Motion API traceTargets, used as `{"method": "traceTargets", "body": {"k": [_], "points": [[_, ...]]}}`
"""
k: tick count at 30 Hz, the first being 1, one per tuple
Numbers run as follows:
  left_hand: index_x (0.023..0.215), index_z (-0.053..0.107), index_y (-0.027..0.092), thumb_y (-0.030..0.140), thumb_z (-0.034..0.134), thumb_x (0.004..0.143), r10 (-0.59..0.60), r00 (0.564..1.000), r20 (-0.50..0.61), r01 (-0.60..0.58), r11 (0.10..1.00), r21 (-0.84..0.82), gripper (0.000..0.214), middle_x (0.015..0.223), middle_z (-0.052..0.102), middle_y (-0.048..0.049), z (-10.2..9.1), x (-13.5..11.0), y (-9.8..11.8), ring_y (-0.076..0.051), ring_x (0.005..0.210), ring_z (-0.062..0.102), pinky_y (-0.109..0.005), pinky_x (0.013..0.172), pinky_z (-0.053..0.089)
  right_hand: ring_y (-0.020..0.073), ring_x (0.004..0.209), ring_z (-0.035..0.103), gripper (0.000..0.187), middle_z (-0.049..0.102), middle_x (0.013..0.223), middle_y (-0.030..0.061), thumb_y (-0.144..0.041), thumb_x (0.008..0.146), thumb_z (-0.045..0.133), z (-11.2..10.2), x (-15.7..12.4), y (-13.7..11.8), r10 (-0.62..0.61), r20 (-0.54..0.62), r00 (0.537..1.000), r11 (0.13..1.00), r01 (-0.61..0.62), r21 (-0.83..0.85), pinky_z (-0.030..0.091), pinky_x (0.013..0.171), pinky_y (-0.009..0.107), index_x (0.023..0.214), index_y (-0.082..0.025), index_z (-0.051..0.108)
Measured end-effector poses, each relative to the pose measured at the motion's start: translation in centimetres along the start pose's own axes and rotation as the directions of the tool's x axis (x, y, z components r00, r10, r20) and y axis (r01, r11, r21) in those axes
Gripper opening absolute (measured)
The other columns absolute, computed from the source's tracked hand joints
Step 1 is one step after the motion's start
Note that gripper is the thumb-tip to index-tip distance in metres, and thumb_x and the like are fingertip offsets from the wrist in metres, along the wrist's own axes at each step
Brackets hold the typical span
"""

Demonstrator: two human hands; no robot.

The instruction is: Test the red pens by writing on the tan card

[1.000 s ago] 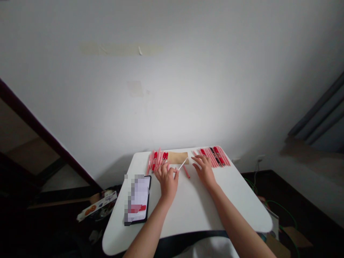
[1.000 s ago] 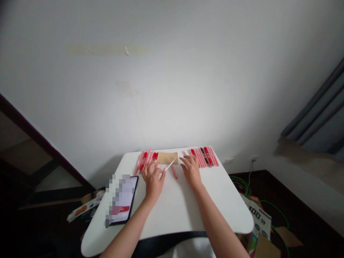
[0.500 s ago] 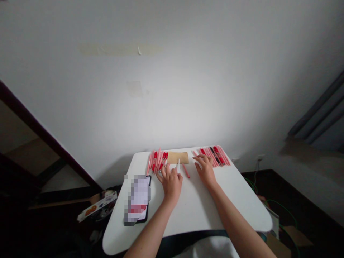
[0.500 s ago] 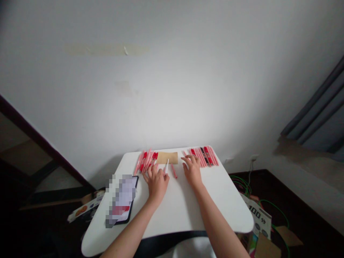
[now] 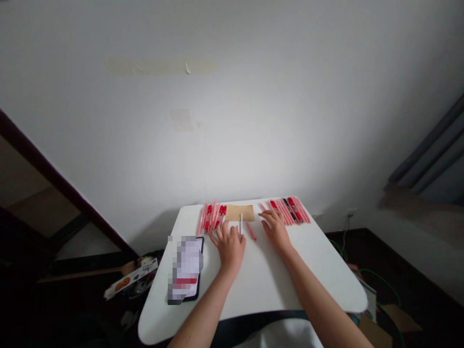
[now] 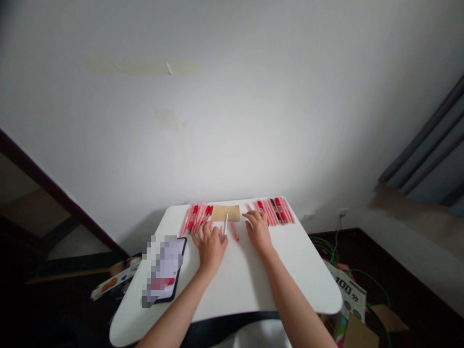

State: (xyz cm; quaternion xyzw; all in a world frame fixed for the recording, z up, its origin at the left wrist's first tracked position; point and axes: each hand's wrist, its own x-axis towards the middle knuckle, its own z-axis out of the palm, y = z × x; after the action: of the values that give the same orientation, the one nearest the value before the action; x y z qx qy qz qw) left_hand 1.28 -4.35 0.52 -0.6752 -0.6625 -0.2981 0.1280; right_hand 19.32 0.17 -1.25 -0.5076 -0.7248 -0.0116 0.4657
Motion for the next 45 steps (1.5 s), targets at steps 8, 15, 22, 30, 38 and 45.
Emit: {"method": "traceTargets", "body": {"k": [8,15,22,30,38,45], "points": [[0.112,0.059,0.017,0.027,0.052,0.084,0.038,0.995,-0.093,-0.038,0.999,0.005,0.03,0.121,0.056,-0.0142,-0.6,0.7,-2.2,-0.03,0.119,0.045,-0.051,0.103,0.035,0.0229,0.105,0.054,0.037,0.067,0.109,0.0079,-0.011,0.088,0.044,0.1,-0.1,-0.9,-0.052,0.182,0.982,0.999,0.05,0.012,0.046,0.092,0.04,0.119,-0.021,0.062],[0.104,0.059,0.016,0.022,0.048,0.083,-0.008,0.999,-0.039,0.012,0.995,0.095,0.024,0.106,0.06,-0.0122,-1.0,0.7,-3.3,-0.027,0.104,0.052,-0.042,0.089,0.043,0.0221,0.098,0.058,0.034,0.069,0.1,0.0073,-0.009,0.088,0.046,0.3,-0.2,-1.4,-0.023,0.247,0.969,0.985,0.063,-0.158,0.047,0.086,0.034,0.114,-0.022,0.065],[0.098,0.06,0.017,0.021,0.049,0.081,0.016,1.0,0.021,-0.018,0.993,0.116,0.021,0.098,0.062,-0.0112,-0.9,0.6,-3.0,-0.028,0.098,0.054,-0.041,0.084,0.045,0.0209,0.096,0.058,0.034,0.067,0.1,0.0066,-0.009,0.087,0.047,0.5,-0.4,-1.2,-0.028,0.252,0.967,0.986,0.069,-0.153,0.047,0.086,0.033,0.112,-0.023,0.065],[0.101,0.061,0.017,0.02,0.049,0.081,0.025,0.999,0.026,-0.027,0.994,0.104,0.023,0.1,0.063,-0.0113,-0.9,0.6,-3.1,-0.028,0.1,0.055,-0.042,0.086,0.045,0.0205,0.098,0.057,0.033,0.067,0.101,0.0063,-0.01,0.088,0.046,0.6,-0.3,-1.1,-0.015,0.254,0.967,0.989,0.052,-0.139,0.046,0.087,0.032,0.112,-0.023,0.065],[0.101,0.062,0.018,0.021,0.05,0.081,0.026,1.0,0.007,-0.026,0.994,0.102,0.023,0.099,0.063,-0.0105,-0.8,0.5,-3.2,-0.028,0.102,0.054,-0.041,0.086,0.045,0.021,0.098,0.058,0.029,0.067,0.1,0.0071,-0.015,0.089,0.048,0.5,0.1,-1.2,0.019,0.213,0.977,0.996,0.001,-0.094,0.047,0.087,0.035,0.111,-0.022,0.066],[0.104,0.061,0.019,0.02,0.05,0.081,0.013,1.0,-0.009,-0.012,0.996,0.087,0.025,0.105,0.063,-0.0117,-0.8,0.4,-3.2,-0.029,0.105,0.053,-0.044,0.088,0.045,0.0225,0.1,0.055,0.023,0.064,0.106,0.0079,-0.025,0.088,0.055,1.2,1.2,-2.8,-0.043,0.229,0.972,0.993,0.067,-0.098,0.048,0.087,0.037,0.107,-0.025,0.068]]}}
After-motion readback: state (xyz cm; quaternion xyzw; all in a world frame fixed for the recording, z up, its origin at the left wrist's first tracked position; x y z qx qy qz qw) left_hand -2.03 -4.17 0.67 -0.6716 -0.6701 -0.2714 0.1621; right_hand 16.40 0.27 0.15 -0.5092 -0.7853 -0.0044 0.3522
